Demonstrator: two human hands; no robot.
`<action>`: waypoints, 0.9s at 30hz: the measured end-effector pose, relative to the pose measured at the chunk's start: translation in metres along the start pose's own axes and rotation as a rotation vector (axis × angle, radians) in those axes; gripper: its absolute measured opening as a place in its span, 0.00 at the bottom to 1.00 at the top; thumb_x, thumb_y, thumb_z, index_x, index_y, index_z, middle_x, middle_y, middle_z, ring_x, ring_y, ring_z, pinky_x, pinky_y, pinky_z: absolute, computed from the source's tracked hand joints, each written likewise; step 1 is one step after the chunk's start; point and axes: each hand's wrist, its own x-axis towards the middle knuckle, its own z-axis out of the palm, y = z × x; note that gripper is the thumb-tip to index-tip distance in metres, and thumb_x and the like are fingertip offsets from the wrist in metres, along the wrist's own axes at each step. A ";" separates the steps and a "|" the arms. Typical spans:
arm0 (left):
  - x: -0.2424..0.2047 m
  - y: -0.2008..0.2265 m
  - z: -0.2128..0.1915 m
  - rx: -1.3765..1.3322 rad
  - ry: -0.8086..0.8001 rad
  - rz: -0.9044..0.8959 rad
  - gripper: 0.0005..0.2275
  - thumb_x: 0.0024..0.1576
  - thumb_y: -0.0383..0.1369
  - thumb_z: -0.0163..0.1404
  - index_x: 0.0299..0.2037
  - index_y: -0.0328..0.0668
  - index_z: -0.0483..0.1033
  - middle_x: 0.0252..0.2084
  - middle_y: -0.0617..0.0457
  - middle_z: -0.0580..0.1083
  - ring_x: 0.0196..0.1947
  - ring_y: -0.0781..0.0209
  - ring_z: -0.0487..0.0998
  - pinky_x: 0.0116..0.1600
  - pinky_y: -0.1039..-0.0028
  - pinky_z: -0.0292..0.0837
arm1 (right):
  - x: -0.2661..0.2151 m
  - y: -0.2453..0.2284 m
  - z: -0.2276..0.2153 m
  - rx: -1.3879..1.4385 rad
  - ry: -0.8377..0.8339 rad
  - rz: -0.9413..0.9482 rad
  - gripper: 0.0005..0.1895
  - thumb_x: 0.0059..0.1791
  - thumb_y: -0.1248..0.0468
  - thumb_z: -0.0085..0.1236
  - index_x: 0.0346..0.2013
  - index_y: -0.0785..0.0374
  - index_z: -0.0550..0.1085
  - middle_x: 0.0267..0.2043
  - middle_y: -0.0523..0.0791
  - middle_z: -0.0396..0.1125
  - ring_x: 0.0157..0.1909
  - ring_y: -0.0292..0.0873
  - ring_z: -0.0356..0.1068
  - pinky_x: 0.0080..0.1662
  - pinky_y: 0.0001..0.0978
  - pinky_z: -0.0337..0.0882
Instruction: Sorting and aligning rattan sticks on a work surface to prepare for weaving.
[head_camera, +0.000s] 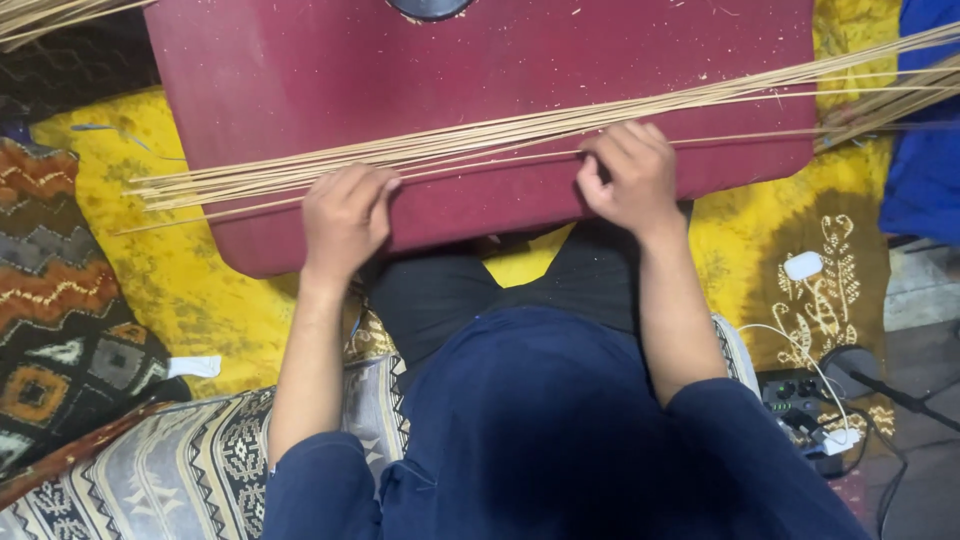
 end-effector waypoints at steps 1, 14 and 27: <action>-0.002 0.000 0.000 -0.004 0.000 0.001 0.04 0.62 0.25 0.58 0.43 0.46 0.82 0.35 0.55 0.77 0.36 0.51 0.81 0.41 0.65 0.74 | 0.001 -0.003 -0.005 -0.003 -0.001 0.001 0.04 0.47 0.71 0.59 0.36 0.61 0.78 0.27 0.46 0.63 0.29 0.53 0.67 0.35 0.42 0.67; 0.019 0.034 0.040 0.000 0.073 0.160 0.05 0.57 0.24 0.55 0.41 0.45 0.79 0.32 0.53 0.73 0.33 0.51 0.79 0.36 0.67 0.72 | 0.020 -0.038 0.017 -0.010 -0.012 -0.101 0.02 0.47 0.68 0.60 0.33 0.63 0.78 0.26 0.47 0.62 0.29 0.52 0.67 0.34 0.41 0.66; -0.021 -0.037 -0.029 0.124 -0.026 -0.027 0.03 0.63 0.27 0.56 0.41 0.47 0.81 0.32 0.56 0.73 0.35 0.50 0.78 0.42 0.64 0.70 | -0.032 0.039 -0.040 -0.094 -0.041 -0.007 0.01 0.49 0.69 0.62 0.35 0.62 0.79 0.27 0.46 0.65 0.29 0.52 0.69 0.35 0.41 0.69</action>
